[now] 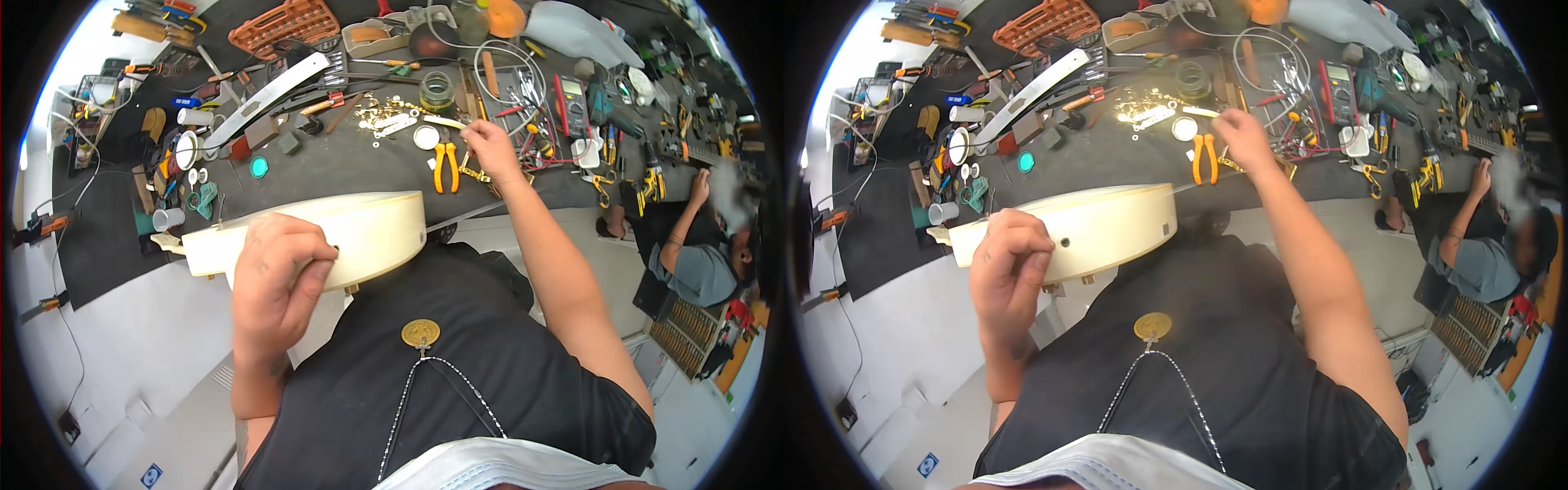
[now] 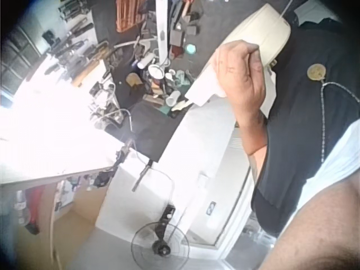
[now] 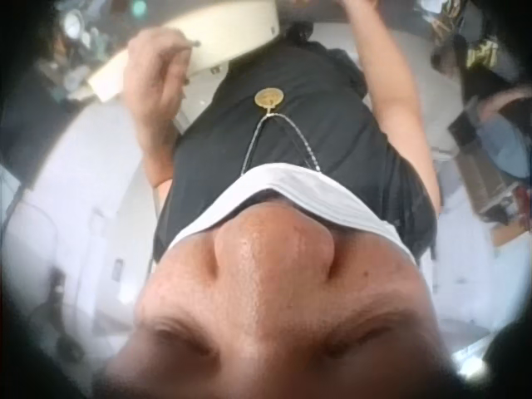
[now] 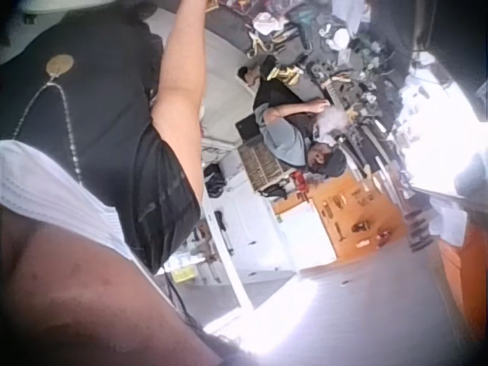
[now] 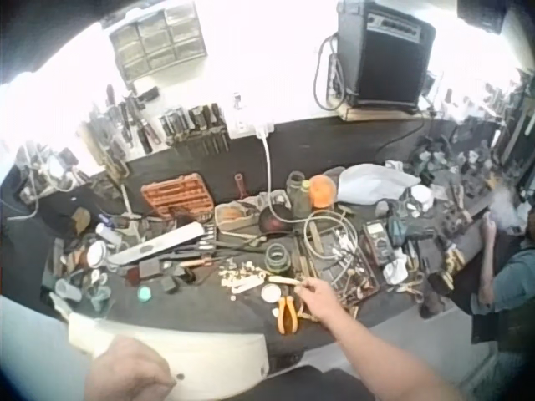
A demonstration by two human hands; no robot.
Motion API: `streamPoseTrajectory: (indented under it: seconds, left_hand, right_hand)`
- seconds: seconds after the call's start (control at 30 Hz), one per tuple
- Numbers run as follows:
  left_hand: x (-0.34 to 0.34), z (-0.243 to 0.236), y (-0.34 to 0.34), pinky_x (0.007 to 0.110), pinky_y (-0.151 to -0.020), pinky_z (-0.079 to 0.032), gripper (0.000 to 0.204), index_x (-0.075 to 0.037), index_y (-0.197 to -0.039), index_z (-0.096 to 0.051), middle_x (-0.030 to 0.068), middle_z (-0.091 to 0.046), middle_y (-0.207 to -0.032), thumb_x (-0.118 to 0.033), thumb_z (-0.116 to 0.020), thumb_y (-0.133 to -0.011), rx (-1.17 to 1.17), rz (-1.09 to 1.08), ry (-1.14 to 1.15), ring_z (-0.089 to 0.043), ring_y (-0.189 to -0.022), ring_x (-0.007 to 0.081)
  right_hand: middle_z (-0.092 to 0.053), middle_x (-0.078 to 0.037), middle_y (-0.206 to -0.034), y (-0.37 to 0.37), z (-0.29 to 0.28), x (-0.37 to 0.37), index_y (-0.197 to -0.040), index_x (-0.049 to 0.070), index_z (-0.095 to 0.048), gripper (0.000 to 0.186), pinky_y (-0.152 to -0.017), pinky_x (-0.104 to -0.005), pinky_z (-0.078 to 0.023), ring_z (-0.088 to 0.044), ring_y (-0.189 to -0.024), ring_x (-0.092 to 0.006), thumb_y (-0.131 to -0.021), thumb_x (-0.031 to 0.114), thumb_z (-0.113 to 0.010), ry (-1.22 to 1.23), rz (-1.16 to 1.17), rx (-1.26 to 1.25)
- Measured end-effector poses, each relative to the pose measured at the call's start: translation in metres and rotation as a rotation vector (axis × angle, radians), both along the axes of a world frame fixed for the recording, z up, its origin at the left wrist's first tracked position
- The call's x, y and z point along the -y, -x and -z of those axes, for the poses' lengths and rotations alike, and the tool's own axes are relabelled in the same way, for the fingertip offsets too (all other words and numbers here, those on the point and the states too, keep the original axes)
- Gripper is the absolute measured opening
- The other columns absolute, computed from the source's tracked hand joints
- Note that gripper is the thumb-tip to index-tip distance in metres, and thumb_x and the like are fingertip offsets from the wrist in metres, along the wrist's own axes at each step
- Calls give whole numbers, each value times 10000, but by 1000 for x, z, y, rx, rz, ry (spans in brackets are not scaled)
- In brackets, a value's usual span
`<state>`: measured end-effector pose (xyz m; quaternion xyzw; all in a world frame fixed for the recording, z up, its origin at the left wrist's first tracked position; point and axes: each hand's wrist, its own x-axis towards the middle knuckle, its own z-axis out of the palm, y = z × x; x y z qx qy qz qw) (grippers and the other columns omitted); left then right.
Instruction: The person works on the electronics of a white hollow-body electric guitar in a workshop. They manipulate wires and components inside the guitar's f-hole, then remove the backplate to access the internal cavity. The person uses a soldering iron to work on the wiring and handles small metal parts and screws.
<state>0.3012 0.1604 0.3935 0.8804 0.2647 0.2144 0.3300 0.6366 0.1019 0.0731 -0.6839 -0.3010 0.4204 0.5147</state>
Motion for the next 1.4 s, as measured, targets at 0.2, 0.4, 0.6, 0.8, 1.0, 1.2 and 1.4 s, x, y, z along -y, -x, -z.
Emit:
streamPoseTrajectory:
  seconds: [0.2, 0.4, 0.6, 0.8, 1.0, 1.2, 1.4]
  left_hand:
    - [-6, -9, -1, 393, -838, -449, 203, -93, -964, -688, 36, -685, -921, 8, -785, -817, -40, 50, 3, -642, -858, 262]
    - [-7, -7, 3, 396, -861, -458, 174, -87, -954, -684, 42, -677, -911, -1, -779, -837, -16, 62, 28, -646, -867, 267]
    - [-11, -5, 8, 395, -860, -461, 187, -97, -983, -695, 38, -688, -952, -34, -797, -840, 21, 74, -6, -664, -899, 264]
    - [-11, -8, 13, 404, -881, -465, 181, -106, -1011, -714, 37, -699, -981, -53, -800, -860, 60, 57, 4, -669, -960, 273]
    - [-11, -5, 14, 438, -948, -464, 188, -154, -1054, -717, 100, -614, -1237, -131, -787, -881, 125, 14, 1, -605, -1126, 323]
    - [-13, 5, 21, 462, -972, -458, 171, -159, -1054, -731, 99, -617, -1222, -139, -772, -889, 275, 25, 25, -594, -1168, 337]
    - [-25, 4, 47, 500, -1014, -479, 366, -18, -1216, -637, 203, -568, -1276, -144, -778, -903, 515, 75, 180, -584, -1179, 419]
  right_hand:
    - [-557, 0, -710, -54, 8, 36, -935, 79, -676, 118, -559, -289, -413, -554, -629, -132, -1001, 176, -687, -217, 676, -582]
    - [-443, -4, -771, -120, -180, 68, -884, 70, -568, 212, -644, -310, -349, -392, -686, -138, -1041, 205, -614, -614, 590, -568]
    - [-653, -98, -847, -29, -288, 79, -946, 16, -685, 182, -708, -363, -478, -630, -798, -249, -944, 191, -733, -554, -870, -50]
    - [-706, -160, -1065, 121, -261, 29, -1113, 11, -713, 295, -865, -398, -544, -679, -974, -326, -853, 100, -821, -451, -611, 338]
    - [-685, -187, -1130, 164, -244, 14, -1138, -20, -678, 246, -934, -427, -518, -645, -1018, -376, -922, 64, -761, -607, -497, 281]
    - [-676, -95, -1233, 193, -230, 36, -1226, -23, -656, 207, -1081, -359, -458, -626, -1173, -210, -1034, 50, -680, -556, -261, 146]
    - [-717, -133, -1111, 190, -219, 47, -1084, 13, -653, 55, -988, -354, -550, -691, -1058, -227, -1045, 35, -685, -547, -35, -2]
